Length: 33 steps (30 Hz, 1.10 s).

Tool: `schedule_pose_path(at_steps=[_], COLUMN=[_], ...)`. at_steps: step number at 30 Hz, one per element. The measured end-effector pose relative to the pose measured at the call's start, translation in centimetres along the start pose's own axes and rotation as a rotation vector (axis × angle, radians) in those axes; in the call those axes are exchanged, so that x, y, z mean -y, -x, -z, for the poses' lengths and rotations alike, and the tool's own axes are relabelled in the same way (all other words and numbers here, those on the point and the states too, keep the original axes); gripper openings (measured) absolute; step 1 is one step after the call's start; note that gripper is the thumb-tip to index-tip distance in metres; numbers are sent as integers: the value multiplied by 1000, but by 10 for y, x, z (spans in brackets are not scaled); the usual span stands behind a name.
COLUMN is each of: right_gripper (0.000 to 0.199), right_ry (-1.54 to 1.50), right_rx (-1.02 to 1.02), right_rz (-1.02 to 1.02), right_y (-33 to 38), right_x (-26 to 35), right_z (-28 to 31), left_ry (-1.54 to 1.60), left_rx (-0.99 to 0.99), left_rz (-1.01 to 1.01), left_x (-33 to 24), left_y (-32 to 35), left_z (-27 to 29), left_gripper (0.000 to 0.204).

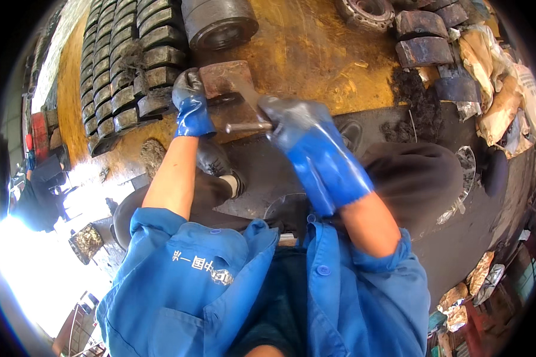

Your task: The person sits on the floor and uses a chisel and a hammer to scrape and clean a curved metal part. They repeatedly strike the chisel to remove debris from the surface and then wipe the part with a cloth.

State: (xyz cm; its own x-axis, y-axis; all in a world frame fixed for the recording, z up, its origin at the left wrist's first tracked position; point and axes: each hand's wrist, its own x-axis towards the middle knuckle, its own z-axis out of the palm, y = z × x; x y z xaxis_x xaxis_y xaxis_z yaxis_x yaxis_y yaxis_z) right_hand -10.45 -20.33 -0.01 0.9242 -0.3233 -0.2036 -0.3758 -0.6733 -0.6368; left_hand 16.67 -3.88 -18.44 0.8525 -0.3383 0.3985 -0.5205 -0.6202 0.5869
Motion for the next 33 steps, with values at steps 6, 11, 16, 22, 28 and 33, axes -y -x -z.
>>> schedule_pose_path(at_steps=[6,11,16,22,28,33], right_gripper=[20,30,24,27,24,27], right_ry=[-152,-15,220,-203,-115,-15], right_rx=[-118,-205,-43,-44,-53,-36], right_rz=[-45,47,-123,-116,-175,-85], right_y=[-22,1,-48,-29,-48,-41], right_x=[-26,6,4,-21,5,-20], right_z=[-24,11,-24,-31,-18,-40], left_ry=[-61,-43,-44,-18,1,16], left_rx=[-34,-80,-59,-48,-36,7], left_rz=[-8,-13,-47,-38,41,85], left_x=[-13,-8,-21,-11,-2,7], left_y=[-1,-2,-6,-2,-2,2], left_z=[-3,-1,1,0,4,2], left_gripper=[17,18,16,17,19,20])
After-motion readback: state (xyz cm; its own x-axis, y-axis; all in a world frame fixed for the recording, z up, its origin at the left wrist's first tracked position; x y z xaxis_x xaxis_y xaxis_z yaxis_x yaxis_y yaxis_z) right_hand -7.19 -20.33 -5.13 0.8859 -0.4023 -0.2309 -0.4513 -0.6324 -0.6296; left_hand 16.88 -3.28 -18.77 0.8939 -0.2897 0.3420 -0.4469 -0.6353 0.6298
